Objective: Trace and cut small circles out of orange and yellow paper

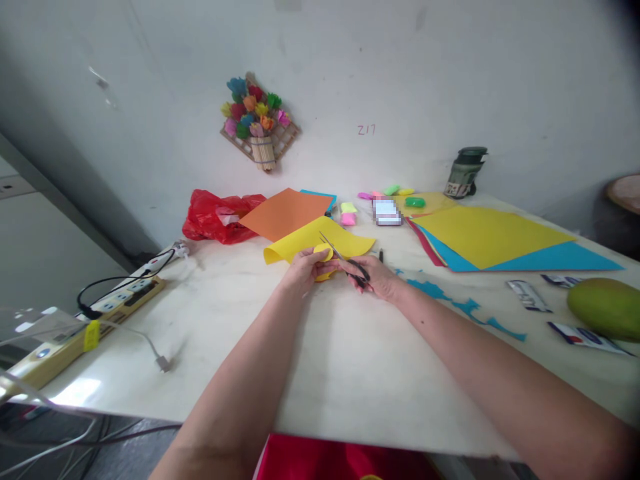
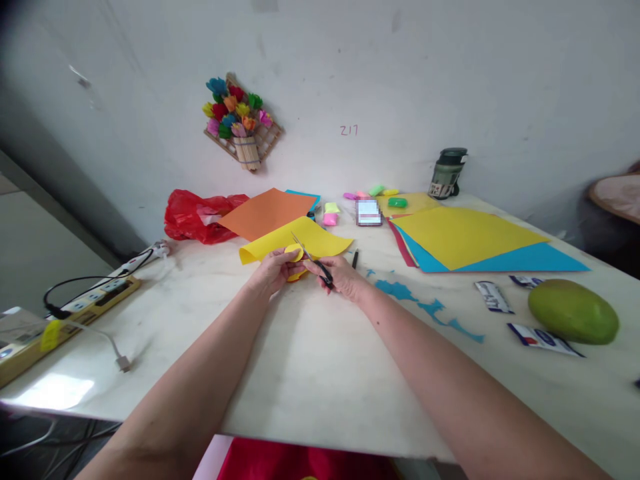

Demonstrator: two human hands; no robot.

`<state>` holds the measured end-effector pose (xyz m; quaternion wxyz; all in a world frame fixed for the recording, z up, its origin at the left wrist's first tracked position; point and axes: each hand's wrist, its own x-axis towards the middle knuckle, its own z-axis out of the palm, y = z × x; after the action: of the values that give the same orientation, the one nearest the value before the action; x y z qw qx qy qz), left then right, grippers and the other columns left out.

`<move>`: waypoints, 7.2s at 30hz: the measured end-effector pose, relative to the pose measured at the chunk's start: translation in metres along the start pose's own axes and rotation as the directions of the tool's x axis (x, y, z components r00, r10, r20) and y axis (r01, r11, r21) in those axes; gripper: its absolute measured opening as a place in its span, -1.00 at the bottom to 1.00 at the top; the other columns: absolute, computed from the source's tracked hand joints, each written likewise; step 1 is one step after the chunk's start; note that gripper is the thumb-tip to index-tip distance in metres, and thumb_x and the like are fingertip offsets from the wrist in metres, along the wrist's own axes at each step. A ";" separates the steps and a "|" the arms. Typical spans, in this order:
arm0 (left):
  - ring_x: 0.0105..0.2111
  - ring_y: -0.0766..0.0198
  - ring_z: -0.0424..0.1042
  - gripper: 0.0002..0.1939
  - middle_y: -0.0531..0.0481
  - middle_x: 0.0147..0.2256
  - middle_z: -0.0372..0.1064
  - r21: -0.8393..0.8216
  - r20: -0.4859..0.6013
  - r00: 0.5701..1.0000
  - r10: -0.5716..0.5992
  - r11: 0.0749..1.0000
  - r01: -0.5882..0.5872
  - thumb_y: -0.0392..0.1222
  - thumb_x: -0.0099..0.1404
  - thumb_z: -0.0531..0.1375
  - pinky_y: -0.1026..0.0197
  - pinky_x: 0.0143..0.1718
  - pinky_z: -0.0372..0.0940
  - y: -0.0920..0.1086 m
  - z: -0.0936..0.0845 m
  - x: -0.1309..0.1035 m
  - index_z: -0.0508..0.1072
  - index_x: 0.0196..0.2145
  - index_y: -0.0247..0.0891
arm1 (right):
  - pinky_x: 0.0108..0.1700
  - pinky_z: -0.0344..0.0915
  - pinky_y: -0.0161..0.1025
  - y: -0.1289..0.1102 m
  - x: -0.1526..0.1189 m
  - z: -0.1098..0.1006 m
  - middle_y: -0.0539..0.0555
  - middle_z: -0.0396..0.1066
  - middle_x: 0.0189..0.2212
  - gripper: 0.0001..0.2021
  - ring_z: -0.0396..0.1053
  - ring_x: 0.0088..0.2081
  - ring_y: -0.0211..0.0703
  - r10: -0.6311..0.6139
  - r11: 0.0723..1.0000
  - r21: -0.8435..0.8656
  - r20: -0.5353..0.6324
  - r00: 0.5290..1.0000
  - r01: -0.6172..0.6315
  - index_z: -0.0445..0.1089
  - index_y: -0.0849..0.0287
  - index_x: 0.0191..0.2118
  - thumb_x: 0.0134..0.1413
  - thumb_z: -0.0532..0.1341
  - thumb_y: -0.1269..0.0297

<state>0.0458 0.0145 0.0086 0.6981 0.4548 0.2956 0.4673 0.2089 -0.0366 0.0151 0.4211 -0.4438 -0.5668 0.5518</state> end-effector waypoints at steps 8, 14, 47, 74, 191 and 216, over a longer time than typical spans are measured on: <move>-0.49 0.28 0.47 -0.92 -0.14 -0.42 0.46 -0.009 0.011 1.000 -0.003 1.000 0.003 -0.36 0.09 0.20 0.31 -0.35 0.39 0.001 0.001 0.000 0.44 -0.41 -0.44 | -0.77 -0.13 -0.44 0.000 0.001 0.000 -0.09 0.21 -0.75 -0.63 0.10 -0.76 -0.44 -0.002 1.000 0.016 0.006 1.000 0.002 0.29 0.25 -0.48 -0.19 0.24 -0.01; -0.49 0.28 0.47 -0.91 -0.15 -0.42 0.46 -0.014 0.012 1.000 -0.009 1.000 0.009 -0.35 0.08 0.20 0.32 -0.36 0.39 0.001 0.001 0.000 0.44 -0.41 -0.44 | -0.77 -0.15 -0.44 0.002 0.002 -0.001 -0.08 0.22 -0.74 -0.63 0.11 -0.77 -0.43 -0.001 1.000 0.010 0.022 1.000 0.001 0.31 0.27 -0.44 -0.18 0.23 -0.01; -0.46 0.25 0.48 -0.88 -0.16 -0.41 0.45 -0.008 -0.005 1.000 -0.014 1.000 0.014 -0.33 0.07 0.21 0.29 -0.32 0.38 0.001 -0.002 0.001 0.41 -0.39 -0.45 | -0.73 -0.07 -0.43 0.003 0.002 0.000 -0.11 0.18 -0.74 -0.66 0.07 -0.75 -0.45 -0.003 1.000 0.030 0.007 1.000 0.003 0.28 0.25 -0.50 -0.19 0.25 0.02; -0.48 0.27 0.47 -0.88 -0.16 -0.43 0.44 -0.015 -0.044 0.999 -0.005 1.000 0.004 -0.33 0.08 0.22 0.26 -0.33 0.38 0.000 -0.002 0.002 0.38 -0.39 -0.43 | -0.71 -0.03 -0.43 0.005 0.003 0.000 -0.10 0.18 -0.74 -0.66 0.07 -0.73 -0.44 0.012 0.999 0.046 0.001 1.000 -0.012 0.24 0.23 -0.55 -0.23 0.27 0.04; -0.44 0.24 0.48 -0.90 -0.15 -0.41 0.46 0.012 -0.028 1.000 0.003 1.000 -0.003 -0.32 0.05 0.24 0.26 -0.32 0.37 0.004 0.001 -0.001 0.41 -0.44 -0.42 | -0.78 -0.08 -0.44 0.003 0.001 0.001 -0.09 0.22 -0.74 -0.63 0.10 -0.76 -0.44 -0.024 1.000 0.007 -0.019 1.000 0.025 0.25 0.24 -0.53 -0.21 0.25 -0.02; -0.42 0.22 0.48 -0.93 -0.18 -0.42 0.46 -0.010 -0.054 0.999 0.004 1.000 -0.005 -0.34 0.10 0.20 0.23 -0.30 0.38 0.003 -0.003 0.000 0.40 -0.42 -0.41 | -0.74 -0.02 -0.43 0.011 0.006 0.000 -0.11 0.19 -0.74 -0.63 0.06 -0.75 -0.44 -0.044 0.999 0.029 -0.018 0.999 0.045 0.29 0.24 -0.52 -0.22 0.26 -0.02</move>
<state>0.0421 0.0164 0.0099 0.6912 0.4392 0.3108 0.4824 0.2083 -0.0306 0.0040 0.4446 -0.4297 -0.5647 0.5466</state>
